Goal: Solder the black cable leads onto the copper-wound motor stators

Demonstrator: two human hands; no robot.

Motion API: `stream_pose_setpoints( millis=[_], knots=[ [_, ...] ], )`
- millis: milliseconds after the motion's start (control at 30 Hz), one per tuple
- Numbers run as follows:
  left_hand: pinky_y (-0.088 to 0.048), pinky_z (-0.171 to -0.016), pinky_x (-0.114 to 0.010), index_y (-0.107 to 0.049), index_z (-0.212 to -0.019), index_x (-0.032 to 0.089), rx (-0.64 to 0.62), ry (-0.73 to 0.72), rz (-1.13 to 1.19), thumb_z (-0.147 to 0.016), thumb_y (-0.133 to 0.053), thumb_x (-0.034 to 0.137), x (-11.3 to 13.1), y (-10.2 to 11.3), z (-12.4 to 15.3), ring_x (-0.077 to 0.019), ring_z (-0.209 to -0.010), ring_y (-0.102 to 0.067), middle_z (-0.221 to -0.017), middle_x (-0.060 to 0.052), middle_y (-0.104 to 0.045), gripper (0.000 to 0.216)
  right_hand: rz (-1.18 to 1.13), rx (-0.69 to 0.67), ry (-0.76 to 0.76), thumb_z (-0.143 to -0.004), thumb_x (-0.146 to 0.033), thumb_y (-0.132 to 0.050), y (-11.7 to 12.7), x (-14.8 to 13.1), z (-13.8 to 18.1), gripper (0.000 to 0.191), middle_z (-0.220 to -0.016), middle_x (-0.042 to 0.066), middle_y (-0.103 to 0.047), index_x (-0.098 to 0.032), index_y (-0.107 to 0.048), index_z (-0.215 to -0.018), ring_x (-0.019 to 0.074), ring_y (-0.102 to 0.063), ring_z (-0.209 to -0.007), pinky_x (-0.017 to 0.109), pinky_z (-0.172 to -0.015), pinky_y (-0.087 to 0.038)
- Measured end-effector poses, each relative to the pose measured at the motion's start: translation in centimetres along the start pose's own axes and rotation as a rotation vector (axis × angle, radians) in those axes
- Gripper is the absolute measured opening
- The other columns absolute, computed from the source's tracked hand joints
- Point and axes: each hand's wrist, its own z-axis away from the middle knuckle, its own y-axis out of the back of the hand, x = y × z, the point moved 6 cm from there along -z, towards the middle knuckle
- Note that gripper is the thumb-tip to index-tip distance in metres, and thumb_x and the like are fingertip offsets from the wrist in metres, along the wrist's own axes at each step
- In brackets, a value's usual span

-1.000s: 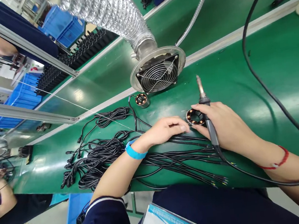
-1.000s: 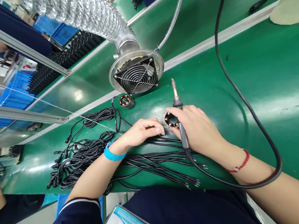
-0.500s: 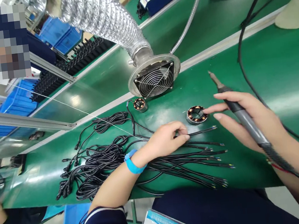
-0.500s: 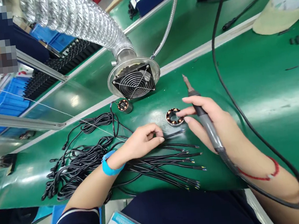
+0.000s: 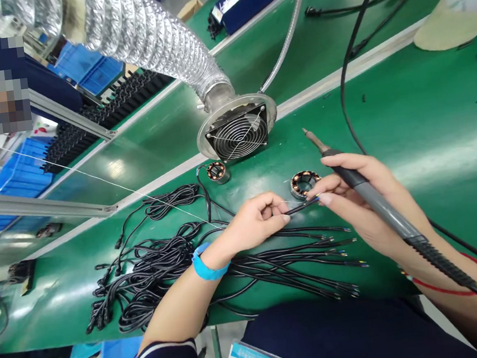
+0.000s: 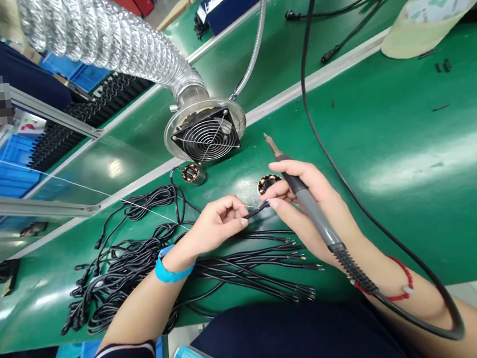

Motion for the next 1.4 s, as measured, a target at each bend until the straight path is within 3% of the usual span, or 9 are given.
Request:
stream_pose_setpoints(
  millis=[200, 500, 667, 767, 867, 933, 1033, 1233, 1400],
  knots=[
    [-0.029, -0.055, -0.024, -0.065, -0.082, 0.015, 0.102, -0.127, 0.131, -0.085, -0.057, 0.072, 0.6, 0.1, -0.3, -0.0077, -0.056, -0.036, -0.07, 0.001, -0.055, 0.058, -0.247, -0.067, -0.172, -0.089, -0.031, -0.071, -1.5, 2.1, 0.7, 0.046, -0.086, -0.002, -0.068, -0.026, -0.05, -0.13, 0.0123, -0.066, -0.064, 0.026, -0.059, -0.059],
    [-0.044, -0.077, -0.028, -0.061, -0.071, 0.016, 0.014, -0.301, -0.122, -0.096, -0.048, 0.064, 2.1, -0.8, 0.2, -0.0124, -0.073, -0.052, -0.075, -0.002, -0.058, 0.056, -0.283, -0.044, -0.17, -0.087, -0.033, -0.075, -2.1, 2.4, 0.9, 0.054, -0.089, -0.001, -0.065, -0.027, -0.047, -0.132, 0.0128, -0.066, -0.071, 0.025, -0.059, -0.059],
    [-0.045, -0.078, -0.03, -0.063, -0.069, 0.016, -0.108, -0.218, -0.128, -0.09, -0.052, 0.073, 1.7, -1.1, -0.1, -0.0147, -0.076, -0.053, -0.075, -0.004, -0.061, 0.061, -0.277, -0.103, -0.115, -0.089, -0.033, -0.073, -2.2, 1.1, 0.8, 0.047, -0.083, -0.003, -0.064, -0.027, -0.047, -0.128, 0.0137, -0.067, -0.068, 0.027, -0.06, -0.061],
    [-0.049, -0.08, -0.032, -0.067, -0.075, 0.015, -0.292, -0.081, 0.084, -0.082, -0.059, 0.078, 1.1, -1.9, 0.1, -0.0164, -0.078, -0.061, -0.076, -0.006, -0.068, 0.064, -0.233, -0.173, -0.025, -0.092, -0.033, -0.07, -2.5, -0.4, 0.7, 0.04, -0.081, -0.004, -0.065, -0.027, -0.046, -0.124, 0.0125, -0.066, -0.062, 0.027, -0.058, -0.06],
    [-0.049, -0.065, -0.029, -0.066, -0.082, 0.014, -0.422, 0.088, 0.302, -0.076, -0.069, 0.075, 0.5, -2.7, 0.7, -0.0142, -0.063, -0.063, -0.069, -0.004, -0.068, 0.061, -0.143, -0.197, 0.122, -0.095, -0.029, -0.067, -2.4, -1.6, 0.8, 0.034, -0.083, -0.003, -0.066, -0.028, -0.047, -0.122, 0.0116, -0.066, -0.065, 0.026, -0.062, -0.059],
    [-0.041, -0.054, -0.024, -0.063, -0.082, 0.015, -0.369, 0.12, 0.34, -0.072, -0.077, 0.069, 0.6, -2.6, 0.8, -0.009, -0.053, -0.056, -0.064, 0.0, -0.063, 0.057, -0.074, -0.189, 0.19, -0.096, -0.03, -0.065, -2.3, -1.8, 0.8, 0.032, -0.083, -0.003, -0.066, -0.028, -0.048, -0.123, 0.0126, -0.067, -0.069, 0.028, -0.068, -0.06],
    [-0.035, -0.056, -0.021, -0.061, -0.075, 0.015, -0.17, 0.067, 0.316, -0.069, -0.084, 0.052, 0.9, -1.6, 0.3, -0.0055, -0.055, -0.048, -0.061, 0.004, -0.057, 0.044, 0.066, -0.142, 0.215, -0.096, -0.032, -0.064, -2.2, -1.4, 0.9, 0.032, -0.085, -0.001, -0.069, -0.027, -0.05, -0.125, 0.0153, -0.07, -0.077, 0.032, -0.075, -0.062],
    [-0.036, -0.062, -0.023, -0.058, -0.068, 0.015, 0.257, -0.086, 0.049, -0.077, -0.064, 0.017, 1.0, 1.2, -2.1, -0.0062, -0.06, -0.046, -0.062, 0.005, -0.055, 0.011, 0.376, 0.057, 0.154, -0.101, -0.033, -0.057, -0.1, -0.2, 1.3, 0.04, -0.097, 0.001, -0.076, -0.03, -0.054, -0.141, 0.0173, -0.074, -0.086, 0.031, -0.081, -0.062],
    [-0.039, -0.065, -0.023, -0.059, -0.068, 0.016, 0.328, -0.131, -0.103, -0.079, -0.062, 0.014, 0.4, 1.9, -3.3, -0.0077, -0.063, -0.05, -0.064, 0.005, -0.058, 0.012, 0.453, 0.135, 0.377, -0.095, -0.022, -0.067, 1.4, -0.9, 2.6, 0.034, -0.105, 0.002, -0.075, -0.031, -0.064, -0.127, 0.0166, -0.073, -0.082, 0.032, -0.078, -0.062]
  ],
)
